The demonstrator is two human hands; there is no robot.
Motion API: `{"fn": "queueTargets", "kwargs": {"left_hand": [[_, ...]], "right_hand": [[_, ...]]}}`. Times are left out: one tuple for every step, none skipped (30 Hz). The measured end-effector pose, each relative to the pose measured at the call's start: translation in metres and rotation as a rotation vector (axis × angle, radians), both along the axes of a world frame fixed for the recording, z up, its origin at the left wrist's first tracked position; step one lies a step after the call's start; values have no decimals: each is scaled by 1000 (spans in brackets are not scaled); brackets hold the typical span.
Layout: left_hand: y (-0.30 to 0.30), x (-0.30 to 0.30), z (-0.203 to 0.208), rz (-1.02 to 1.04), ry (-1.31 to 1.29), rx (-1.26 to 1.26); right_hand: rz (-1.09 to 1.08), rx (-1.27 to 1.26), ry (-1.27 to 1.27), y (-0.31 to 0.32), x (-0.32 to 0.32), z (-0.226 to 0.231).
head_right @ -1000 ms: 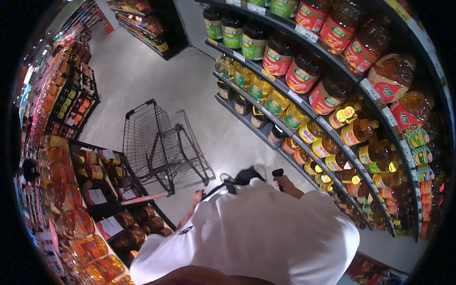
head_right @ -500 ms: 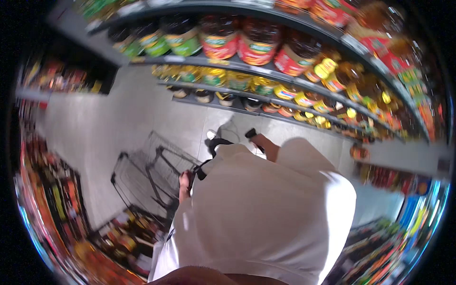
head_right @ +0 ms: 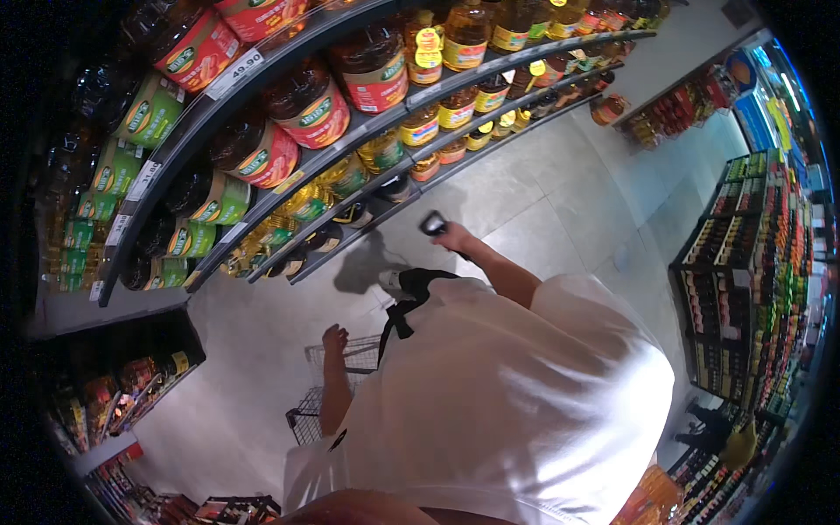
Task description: Scanning barcodes on various bottles of cooking oil using a handheld scanner and organizing them on supermarket shelves.
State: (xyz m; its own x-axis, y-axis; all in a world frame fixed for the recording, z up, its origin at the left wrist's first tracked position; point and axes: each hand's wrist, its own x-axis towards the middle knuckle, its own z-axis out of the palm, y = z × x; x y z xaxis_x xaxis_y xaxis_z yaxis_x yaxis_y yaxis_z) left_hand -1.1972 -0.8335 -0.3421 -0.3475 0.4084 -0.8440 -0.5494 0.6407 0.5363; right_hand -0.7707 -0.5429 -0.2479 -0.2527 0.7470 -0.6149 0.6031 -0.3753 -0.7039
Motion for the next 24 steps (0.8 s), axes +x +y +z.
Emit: {"fn": "queueTargets", "kwargs": {"left_hand": [[17, 4, 2, -71, 40, 5], [35, 5, 4, -134, 90, 9], [47, 15, 5, -164, 84, 31], [53, 21, 2, -182, 102, 43], [65, 37, 5, -219, 106, 40], [78, 53, 8, -255, 116, 36], [79, 78, 8, -330, 88, 28], [86, 86, 1, -414, 133, 11], [98, 101, -1, -482, 152, 15], [98, 127, 2, -525, 128, 21], [100, 151, 5, -560, 114, 3], [111, 165, 6, -613, 150, -18], [124, 189, 13, -635, 156, -7], [136, 212, 20, -656, 163, 5], [136, 234, 24, -600, 142, -7], [148, 252, 25, -586, 149, -4], [161, 271, 21, -591, 172, 19], [177, 290, 17, -595, 194, 42], [184, 304, 1, -586, 145, 121], [213, 323, -6, -580, 273, 169], [247, 336, 1, -758, 373, 215], [279, 352, 9, -813, 418, 176], [308, 364, 13, -794, 626, 347], [332, 370, 18, -427, 306, 615]], "right_hand": [[31, 63, -224, -22, 42, -28], [-93, -37, -256, -50, 83, -44], [-207, -130, -273, -78, 130, -70], [-368, -266, -126, -104, 156, -62], [-483, -336, -109, -128, 187, -62], [-601, -413, -119, -153, 211, -58], [-276, -155, -87, -188, 274, -88], [-51, 72, -110, -201, 268, -70], [148, 304, -139, -223, 274, -45], [53, 198, -147, -240, 296, -58], [318, 622, -245, -257, 327, -79], [207, 536, -74, -264, 312, -65], [209, 540, -67, -253, 328, -68], [150, 514, -37, -242, 343, -72], [142, 480, -7, -217, 362, -72], [93, 454, 22, -217, 381, -74], [49, 427, 48, -239, 431, -82], [6, 399, 72, -262, 491, -78], [6, 359, 82, -246, 542, -69], [-68, 334, 115, -237, 559, -80], [-122, 302, 130, -218, 571, -88], [-168, 263, 147, -199, 576, -93], [-206, 222, 168, -176, 573, -96], [-249, 176, 193, -159, 562, -100]]}}
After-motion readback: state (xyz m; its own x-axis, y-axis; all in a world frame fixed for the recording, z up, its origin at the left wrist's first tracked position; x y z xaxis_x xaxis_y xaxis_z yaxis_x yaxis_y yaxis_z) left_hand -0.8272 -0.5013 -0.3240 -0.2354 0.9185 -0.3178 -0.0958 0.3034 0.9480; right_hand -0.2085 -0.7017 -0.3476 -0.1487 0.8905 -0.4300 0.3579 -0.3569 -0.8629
